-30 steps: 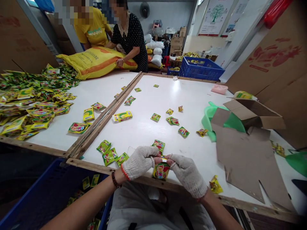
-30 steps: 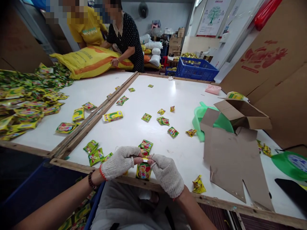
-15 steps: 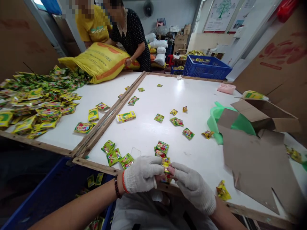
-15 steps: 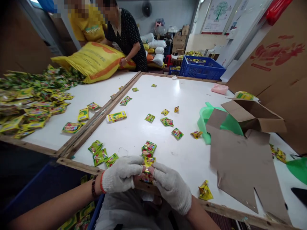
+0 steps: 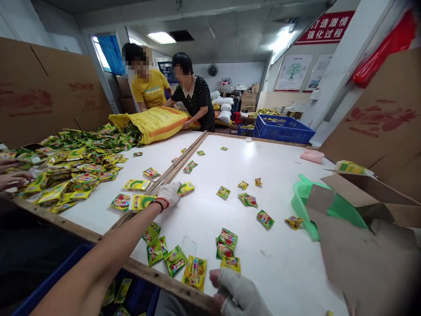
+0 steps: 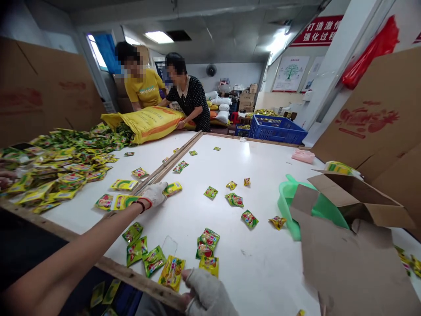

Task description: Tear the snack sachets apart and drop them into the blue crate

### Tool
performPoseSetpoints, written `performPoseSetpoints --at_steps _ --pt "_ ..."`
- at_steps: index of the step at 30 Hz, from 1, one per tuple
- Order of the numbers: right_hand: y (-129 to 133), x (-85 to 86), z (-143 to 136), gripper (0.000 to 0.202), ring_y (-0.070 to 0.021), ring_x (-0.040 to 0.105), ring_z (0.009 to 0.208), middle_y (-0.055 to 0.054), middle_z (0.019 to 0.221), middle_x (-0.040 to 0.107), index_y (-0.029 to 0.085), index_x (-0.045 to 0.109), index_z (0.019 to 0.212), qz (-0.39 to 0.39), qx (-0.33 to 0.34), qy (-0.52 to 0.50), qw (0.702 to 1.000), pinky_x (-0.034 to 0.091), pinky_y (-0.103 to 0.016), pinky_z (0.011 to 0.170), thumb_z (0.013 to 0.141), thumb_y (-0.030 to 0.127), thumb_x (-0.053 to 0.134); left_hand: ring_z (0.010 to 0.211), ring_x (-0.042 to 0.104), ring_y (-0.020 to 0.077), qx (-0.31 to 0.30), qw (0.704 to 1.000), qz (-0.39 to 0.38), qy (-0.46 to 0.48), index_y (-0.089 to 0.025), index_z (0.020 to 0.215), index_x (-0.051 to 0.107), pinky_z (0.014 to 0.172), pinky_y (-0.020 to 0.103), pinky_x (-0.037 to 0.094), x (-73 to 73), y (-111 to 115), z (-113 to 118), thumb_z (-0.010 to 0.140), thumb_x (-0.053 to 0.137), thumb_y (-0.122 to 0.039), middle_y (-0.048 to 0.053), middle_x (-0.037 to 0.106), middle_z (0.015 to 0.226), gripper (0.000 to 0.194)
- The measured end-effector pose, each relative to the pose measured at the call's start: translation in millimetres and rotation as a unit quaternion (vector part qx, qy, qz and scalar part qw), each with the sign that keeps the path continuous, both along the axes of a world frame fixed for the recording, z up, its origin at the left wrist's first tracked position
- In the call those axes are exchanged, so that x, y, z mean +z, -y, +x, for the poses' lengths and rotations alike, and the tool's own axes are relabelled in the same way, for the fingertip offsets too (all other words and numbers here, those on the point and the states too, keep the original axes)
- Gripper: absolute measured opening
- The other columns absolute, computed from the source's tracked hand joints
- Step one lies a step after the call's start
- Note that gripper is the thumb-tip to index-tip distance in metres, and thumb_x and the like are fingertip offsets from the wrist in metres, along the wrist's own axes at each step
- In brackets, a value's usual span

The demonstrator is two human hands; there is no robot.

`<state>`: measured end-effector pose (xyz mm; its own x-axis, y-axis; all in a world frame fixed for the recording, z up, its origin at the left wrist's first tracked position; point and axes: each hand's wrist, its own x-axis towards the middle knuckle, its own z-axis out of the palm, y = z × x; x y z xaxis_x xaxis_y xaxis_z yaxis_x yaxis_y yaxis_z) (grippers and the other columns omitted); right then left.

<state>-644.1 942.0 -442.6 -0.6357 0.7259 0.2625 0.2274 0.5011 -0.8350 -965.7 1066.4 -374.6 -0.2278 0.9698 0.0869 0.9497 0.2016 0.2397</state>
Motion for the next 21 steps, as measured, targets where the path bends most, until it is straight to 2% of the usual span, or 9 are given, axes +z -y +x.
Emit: performPoseSetpoints --at_steps 3,5,7,11,14,16,18,20,21 --pt "-21.4 3.8 6.7 0.048 -0.0205 0.061 0.101 -0.008 0.117 0.061 0.026 0.055 0.12 0.121 -0.063 0.002 0.991 0.054 -0.029 0.082 0.076 0.009 0.051 0.084 0.057 0.018 -0.051 0.999 0.007 0.014 -0.019 0.091 0.059 0.075 0.026 0.042 -8.3 20.9 30.4 0.076 0.049 -0.021 0.005 0.062 0.091 0.018" --pt "-30.9 10.1 4.8 0.053 -0.0223 0.052 0.114 -0.008 0.125 0.055 0.024 0.051 0.124 0.2 -0.072 0.002 0.977 0.049 -0.036 0.092 0.075 0.004 0.047 0.084 0.057 0.0147 -0.108 0.993 0.024 0.031 -0.022 0.092 0.059 0.076 0.022 0.042 -11.5 36.9 55.5 0.078 0.044 -0.018 0.003 0.061 0.091 0.021" --pt "-37.2 16.1 -0.1 0.055 -0.0228 0.047 0.119 -0.008 0.126 0.054 0.023 0.052 0.123 0.239 -0.089 0.017 0.967 0.045 -0.04 0.097 0.073 0.003 0.045 0.084 0.057 0.0141 -0.161 0.984 0.051 0.047 -0.022 0.097 0.058 0.076 0.022 0.043 -12.1 48.2 75.2 0.077 0.041 -0.013 0.003 0.06 0.094 0.027" --pt "-44.5 21.4 -2.7 0.045 -0.0234 0.053 0.114 -0.012 0.122 0.057 0.017 0.057 0.118 0.221 -0.172 0.053 0.958 0.048 -0.039 0.094 0.075 0.008 0.045 0.104 0.052 0.0179 -0.231 0.964 0.109 0.068 -0.019 0.105 0.058 0.088 0.027 0.042 -11.5 44.8 98.9 0.079 0.038 -0.009 0.008 0.057 0.108 0.034" --pt "-45.5 20.4 7.2 0.037 -0.0247 0.057 0.108 -0.015 0.117 0.06 0.013 0.06 0.113 0.202 -0.212 0.066 0.954 0.05 -0.04 0.091 0.079 0.014 0.046 0.125 0.035 0.0224 -0.243 0.959 0.129 0.067 -0.018 0.12 0.05 0.103 0.036 0.03 -16.5 27.2 124.2 0.085 0.039 -0.023 0.011 0.05 0.124 0.037" --pt "-43.7 18.7 16.1 0.036 -0.0252 0.059 0.105 -0.015 0.114 0.062 0.013 0.06 0.112 0.194 -0.227 0.068 0.952 0.051 -0.041 0.089 0.079 0.017 0.047 0.131 0.022 0.0294 -0.22 0.971 0.088 0.043 -0.019 0.132 0.038 0.107 0.05 0.017 -24.7 16.0 146.2 0.084 0.042 -0.04 0.013 0.038 0.136 0.052" --pt "-40.4 17.3 24.3 0.037 -0.0254 0.059 0.105 -0.013 0.114 0.063 0.015 0.06 0.113 0.183 -0.241 0.066 0.951 0.052 -0.041 0.089 0.078 0.018 0.049 0.134 0.01 0.0366 -0.207 0.978 0.012 0.01 -0.021 0.137 0.029 0.103 0.061 0.004 -34.6 7.5 165.1 0.079 0.044 -0.055 0.015 0.025 0.144 0.068" --pt "-36.4 16.7 31.1 0.037 -0.0251 0.059 0.105 -0.012 0.114 0.063 0.016 0.061 0.113 0.161 -0.252 0.066 0.952 0.051 -0.041 0.09 0.077 0.019 0.049 0.134 0.007 0.0393 -0.208 0.977 -0.051 0.008 -0.023 0.137 0.03 0.1 0.064 -0.002 -42.0 1.0 174.9 0.072 0.048 -0.063 0.017 0.022 0.144 0.078" --pt "-34.5 16.8 34.0 0.037 -0.0249 0.06 0.105 -0.011 0.114 0.063 0.016 0.061 0.112 0.145 -0.256 0.067 0.953 0.051 -0.041 0.09 0.077 0.019 0.049 0.133 0.011 0.0396 -0.204 0.976 -0.066 0.02 -0.023 0.136 0.031 0.101 0.063 0.0 -43.2 -1.8 175.9 0.068 0.052 -0.063 0.017 0.025 0.143 0.082"
